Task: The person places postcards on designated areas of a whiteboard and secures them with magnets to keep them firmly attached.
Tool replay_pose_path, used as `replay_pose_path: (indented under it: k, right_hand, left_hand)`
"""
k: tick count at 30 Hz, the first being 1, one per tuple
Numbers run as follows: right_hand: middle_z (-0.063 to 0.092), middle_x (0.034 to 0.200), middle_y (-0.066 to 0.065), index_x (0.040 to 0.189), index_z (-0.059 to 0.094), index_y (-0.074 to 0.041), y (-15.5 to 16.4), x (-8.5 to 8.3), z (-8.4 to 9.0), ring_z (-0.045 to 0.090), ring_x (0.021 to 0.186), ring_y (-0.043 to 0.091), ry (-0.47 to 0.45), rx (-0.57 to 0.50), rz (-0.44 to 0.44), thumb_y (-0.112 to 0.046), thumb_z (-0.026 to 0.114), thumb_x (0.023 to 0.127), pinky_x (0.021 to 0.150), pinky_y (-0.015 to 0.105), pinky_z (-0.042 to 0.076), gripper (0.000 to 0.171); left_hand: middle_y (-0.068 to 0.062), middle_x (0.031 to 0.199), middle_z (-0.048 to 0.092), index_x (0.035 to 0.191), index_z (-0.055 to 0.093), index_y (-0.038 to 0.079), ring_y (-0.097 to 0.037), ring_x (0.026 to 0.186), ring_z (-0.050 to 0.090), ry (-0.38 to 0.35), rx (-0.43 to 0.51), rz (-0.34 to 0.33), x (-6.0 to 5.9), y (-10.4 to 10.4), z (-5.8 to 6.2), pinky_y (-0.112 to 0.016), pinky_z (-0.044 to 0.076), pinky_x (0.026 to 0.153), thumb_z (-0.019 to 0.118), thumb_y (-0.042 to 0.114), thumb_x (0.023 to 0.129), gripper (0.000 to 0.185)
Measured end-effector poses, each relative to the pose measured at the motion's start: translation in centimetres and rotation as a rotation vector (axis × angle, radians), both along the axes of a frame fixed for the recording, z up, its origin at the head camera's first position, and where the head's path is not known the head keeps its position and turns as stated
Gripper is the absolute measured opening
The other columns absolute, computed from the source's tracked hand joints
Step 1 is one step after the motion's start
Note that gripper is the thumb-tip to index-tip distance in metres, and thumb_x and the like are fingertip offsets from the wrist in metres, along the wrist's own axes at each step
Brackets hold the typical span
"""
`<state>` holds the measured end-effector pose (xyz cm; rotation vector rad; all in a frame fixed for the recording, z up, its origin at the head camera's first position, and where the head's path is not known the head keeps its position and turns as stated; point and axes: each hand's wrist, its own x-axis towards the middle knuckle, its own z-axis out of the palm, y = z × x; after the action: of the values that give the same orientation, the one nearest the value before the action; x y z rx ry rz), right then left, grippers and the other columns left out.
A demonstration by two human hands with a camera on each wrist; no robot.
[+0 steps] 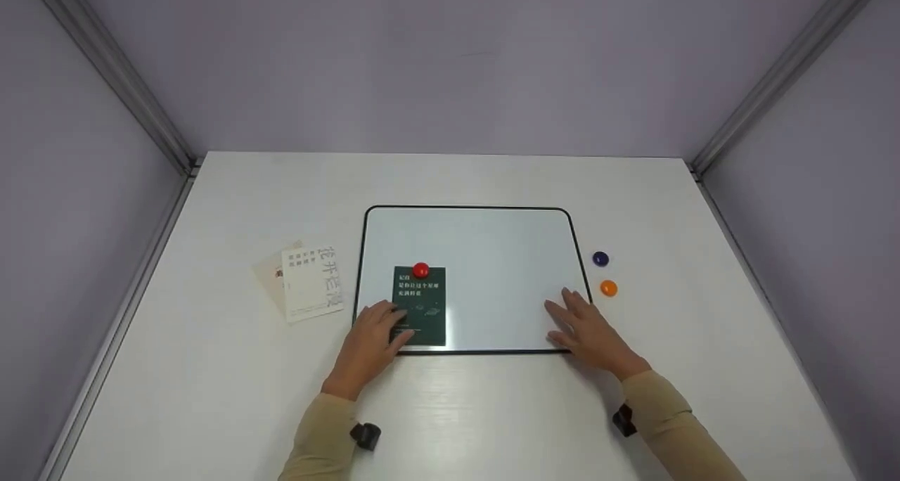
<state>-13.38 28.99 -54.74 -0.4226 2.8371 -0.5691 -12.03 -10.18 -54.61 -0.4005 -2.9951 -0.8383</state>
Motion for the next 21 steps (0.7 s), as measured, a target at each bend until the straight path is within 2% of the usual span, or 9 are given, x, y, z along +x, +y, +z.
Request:
replay_pose_path:
  k: [8,17,21]
  right_hand:
    - [0.017,0.162,0.018,0.15,0.034,-0.018,0.2,0.1,-0.4,0.014,0.151,0.041,0.0,-0.002,0.029,-0.038,0.058,0.095,0.122,0.06,0.013,0.064]
    - [0.013,0.163,0.017,0.152,0.029,-0.02,0.1,0.2,-0.5,0.012,0.151,0.04,0.014,0.046,0.058,-0.04,0.052,0.097,0.122,0.059,0.012,0.063]
    - [0.014,0.162,0.021,0.151,0.03,-0.016,0.1,0.4,-0.5,0.013,0.15,0.043,0.029,0.029,0.073,-0.037,0.052,0.098,0.121,0.062,0.012,0.061]
  left_hand:
    - [-0.013,0.13,0.06,0.126,0.061,0.005,-0.028,0.127,0.053,0.054,-0.018,0.037,-0.8,-1.0,0.2,-0.043,0.04,0.114,0.061,0.033,0.094,0.042]
    - [-0.012,0.134,0.058,0.129,0.06,0.009,-0.028,0.131,0.051,0.009,-0.001,0.111,-1.6,-2.6,1.1,-0.044,0.039,0.115,0.059,0.035,0.095,0.043]
    - [-0.013,0.135,0.057,0.129,0.059,0.01,-0.029,0.132,0.05,0.003,0.018,0.143,-1.8,-3.2,1.3,-0.045,0.039,0.115,0.059,0.034,0.095,0.042]
